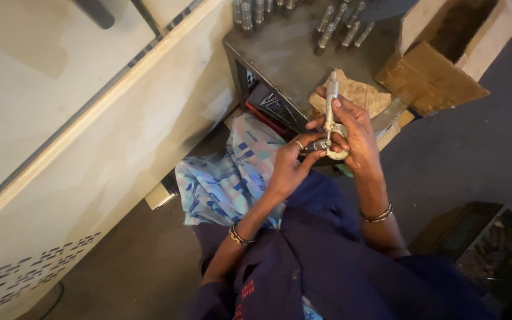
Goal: The person uses a vernier caliper to measure the diameter of small cylindrical metal parts. They pick up each part from a metal tray, measure it, and place it into a cardboard box. The process is repeated for several parts.
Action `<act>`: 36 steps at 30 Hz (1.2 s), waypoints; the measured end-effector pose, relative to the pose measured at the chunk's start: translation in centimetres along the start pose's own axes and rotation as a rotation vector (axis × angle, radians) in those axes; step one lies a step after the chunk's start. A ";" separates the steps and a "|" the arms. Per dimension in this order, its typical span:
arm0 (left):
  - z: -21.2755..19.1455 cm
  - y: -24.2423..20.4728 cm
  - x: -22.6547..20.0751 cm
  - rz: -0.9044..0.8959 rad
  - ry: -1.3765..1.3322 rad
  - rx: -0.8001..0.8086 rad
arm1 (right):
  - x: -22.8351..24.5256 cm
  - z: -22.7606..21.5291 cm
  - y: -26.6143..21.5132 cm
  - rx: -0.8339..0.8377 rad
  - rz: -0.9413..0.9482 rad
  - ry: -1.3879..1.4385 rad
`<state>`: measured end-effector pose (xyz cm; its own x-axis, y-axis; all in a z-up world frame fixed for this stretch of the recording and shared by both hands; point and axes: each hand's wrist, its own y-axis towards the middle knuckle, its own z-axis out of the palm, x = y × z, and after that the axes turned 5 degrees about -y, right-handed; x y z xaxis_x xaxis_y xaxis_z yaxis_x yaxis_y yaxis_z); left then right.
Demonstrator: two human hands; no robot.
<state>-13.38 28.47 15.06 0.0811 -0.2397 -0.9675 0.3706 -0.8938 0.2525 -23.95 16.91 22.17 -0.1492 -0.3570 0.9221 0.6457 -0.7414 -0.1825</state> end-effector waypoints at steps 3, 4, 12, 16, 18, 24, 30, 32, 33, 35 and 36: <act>-0.1 0.0 0.1 0.000 0.002 0.003 | 0.1 0.1 0.1 0.005 0.004 0.004; 0.0 0.0 0.1 -0.020 -0.015 0.007 | 0.1 0.1 0.1 0.003 -0.005 -0.006; -0.2 0.2 0.7 0.021 -0.008 0.023 | -0.3 0.1 0.1 -0.012 -0.052 -0.058; -0.2 0.3 1.0 -0.010 -0.048 0.040 | -0.1 -0.3 0.1 0.004 -0.042 -0.057; 0.0 0.2 1.1 -0.028 -0.073 0.049 | -0.3 -0.5 0.0 0.004 -0.041 -0.050; -0.1 0.3 1.3 -0.008 -0.061 0.063 | -0.7 -0.9 -0.1 -0.011 -0.053 -0.059; -0.1 0.2 1.5 -0.003 -0.085 0.058 | -0.4 -0.7 -0.2 -0.003 -0.034 -0.034; 0.1 0.1 1.5 -0.021 -0.095 0.066 | -0.3 -0.6 -0.3 0.004 -0.020 0.039; 0.1 0.1 1.5 -0.026 -0.088 0.071 | -0.2 -0.7 -0.3 0.000 -0.026 0.001; 0.1 0.2 1.6 -0.035 -0.075 0.082 | -0.2 -0.9 -0.5 -0.010 -0.040 -0.073; 0.1 0.2 1.7 -0.018 -0.062 0.087 | -0.3 -1.0 -0.5 -0.016 -0.046 -0.073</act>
<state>-13.25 27.86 13.46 0.0163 -0.2436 -0.9698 0.2894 -0.9272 0.2377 -24.99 16.86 21.63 -0.1230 -0.2804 0.9520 0.6273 -0.7653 -0.1444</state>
